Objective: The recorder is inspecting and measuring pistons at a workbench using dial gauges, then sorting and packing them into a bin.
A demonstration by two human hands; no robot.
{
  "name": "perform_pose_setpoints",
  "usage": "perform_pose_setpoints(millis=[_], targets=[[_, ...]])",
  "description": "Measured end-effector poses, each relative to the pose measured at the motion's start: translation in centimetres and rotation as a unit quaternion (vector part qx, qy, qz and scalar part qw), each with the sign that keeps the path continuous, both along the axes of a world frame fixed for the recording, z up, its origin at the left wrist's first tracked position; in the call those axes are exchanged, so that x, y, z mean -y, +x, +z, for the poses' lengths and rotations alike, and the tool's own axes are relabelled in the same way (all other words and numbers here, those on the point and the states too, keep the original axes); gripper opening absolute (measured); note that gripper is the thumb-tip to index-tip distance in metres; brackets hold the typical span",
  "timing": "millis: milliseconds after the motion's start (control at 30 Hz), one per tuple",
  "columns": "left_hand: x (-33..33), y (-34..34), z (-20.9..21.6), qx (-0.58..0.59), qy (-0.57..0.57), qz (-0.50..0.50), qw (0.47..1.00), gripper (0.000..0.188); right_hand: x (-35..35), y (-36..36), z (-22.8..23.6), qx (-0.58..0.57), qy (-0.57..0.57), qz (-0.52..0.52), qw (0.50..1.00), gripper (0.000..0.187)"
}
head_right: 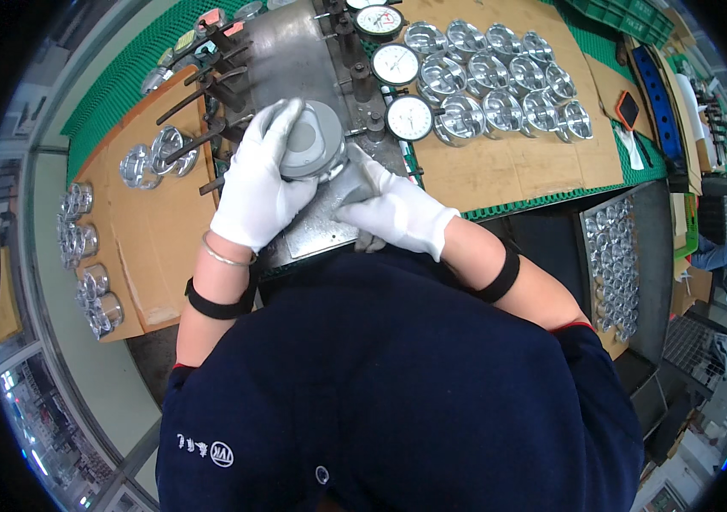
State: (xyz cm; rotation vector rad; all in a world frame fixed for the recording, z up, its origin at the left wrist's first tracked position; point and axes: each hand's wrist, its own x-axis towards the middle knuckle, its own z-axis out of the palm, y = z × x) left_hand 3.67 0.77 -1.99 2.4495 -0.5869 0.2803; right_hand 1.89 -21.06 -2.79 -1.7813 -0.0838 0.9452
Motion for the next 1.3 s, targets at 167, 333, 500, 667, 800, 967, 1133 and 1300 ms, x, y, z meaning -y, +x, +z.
perform_pose_setpoints(millis=[167,333,500,667,800,967,1133,1300], targets=[[0.6,-3.7,4.0,-0.277,-0.316,-0.011,0.907,0.039,2.0,-1.4,1.1,0.236,0.057,-0.109,0.964,0.059],[-5.2,-0.9,4.2,0.061,-0.143,0.159,0.975,0.029,12.1,-1.4,-1.0,0.416,0.010,-0.149,0.897,0.036],[-22.3,2.1,-3.1,0.063,0.246,0.259,0.932,0.047,21.0,0.3,-1.3,0.223,-0.030,-0.493,0.841,0.028],[-23.9,3.6,-4.3,-0.127,0.356,0.263,0.888,0.043,30.2,0.1,-8.3,0.063,-0.149,-0.567,0.807,0.019],[-26.1,5.6,-5.7,-0.105,0.312,0.231,0.915,0.028,35.8,1.8,-13.0,-0.042,-0.151,-0.611,0.776,0.018],[-24.8,5.3,-4.2,-0.074,0.323,0.208,0.920,0.018,38.8,3.8,-15.1,-0.028,-0.131,-0.692,0.710,0.018],[-21.9,1.9,-3.2,-0.165,0.229,0.255,0.925,0.022,37.7,3.8,-15.4,0.024,-0.064,-0.728,0.682,0.019],[-21.3,-5.3,-1.7,-0.202,0.278,0.321,0.882,0.031,33.7,3.1,-12.2,0.238,-0.165,-0.642,0.710,0.078]])
